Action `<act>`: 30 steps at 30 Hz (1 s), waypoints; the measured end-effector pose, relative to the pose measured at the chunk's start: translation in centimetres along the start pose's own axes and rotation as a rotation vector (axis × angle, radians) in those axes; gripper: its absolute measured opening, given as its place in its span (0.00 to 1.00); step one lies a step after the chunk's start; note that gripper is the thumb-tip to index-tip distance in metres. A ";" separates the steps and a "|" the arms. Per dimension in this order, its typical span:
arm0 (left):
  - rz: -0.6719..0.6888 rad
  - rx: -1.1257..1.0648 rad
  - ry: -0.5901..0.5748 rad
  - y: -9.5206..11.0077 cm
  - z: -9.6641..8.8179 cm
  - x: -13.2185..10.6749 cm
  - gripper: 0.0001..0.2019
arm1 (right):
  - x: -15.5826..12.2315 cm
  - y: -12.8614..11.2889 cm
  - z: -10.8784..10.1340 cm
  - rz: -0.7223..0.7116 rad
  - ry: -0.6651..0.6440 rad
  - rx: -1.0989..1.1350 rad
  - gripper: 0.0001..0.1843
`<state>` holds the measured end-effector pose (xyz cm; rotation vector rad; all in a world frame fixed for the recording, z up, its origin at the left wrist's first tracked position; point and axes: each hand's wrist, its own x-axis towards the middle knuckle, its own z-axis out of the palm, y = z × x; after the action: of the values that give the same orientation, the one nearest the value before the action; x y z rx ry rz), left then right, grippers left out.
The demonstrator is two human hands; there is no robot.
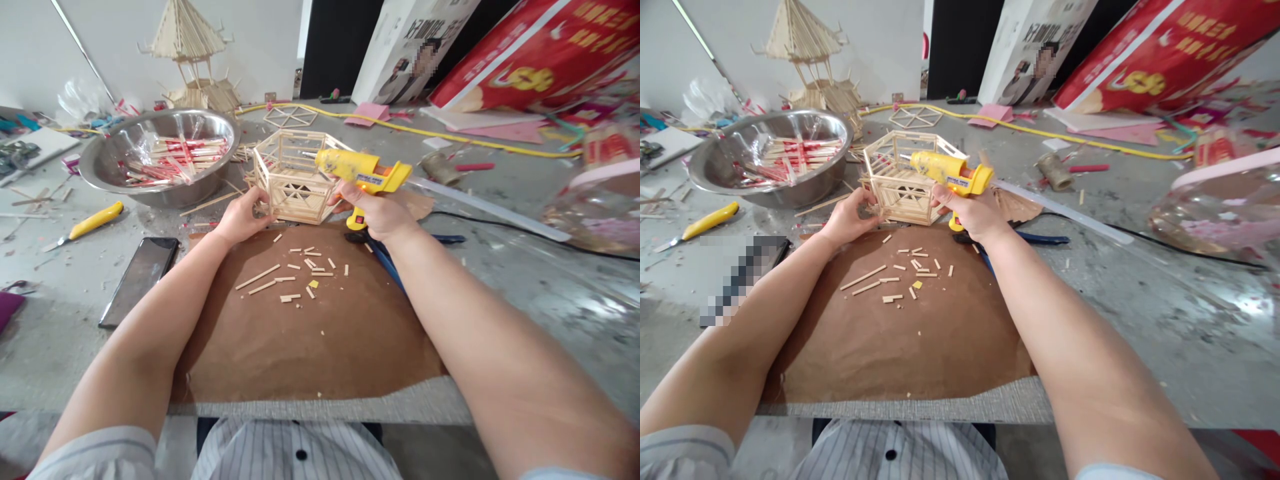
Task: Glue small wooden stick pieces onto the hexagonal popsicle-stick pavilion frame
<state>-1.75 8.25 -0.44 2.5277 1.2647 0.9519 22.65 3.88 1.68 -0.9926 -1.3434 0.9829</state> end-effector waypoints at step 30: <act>0.164 0.032 0.145 0.9 -1.5 -0.9 0.08 | -0.2 -1.3 -0.3 -0.063 0.028 0.026 0.17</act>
<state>-2.47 6.75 0.69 2.6631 1.1296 1.1776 22.95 3.29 2.82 -0.9356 -1.3274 0.9336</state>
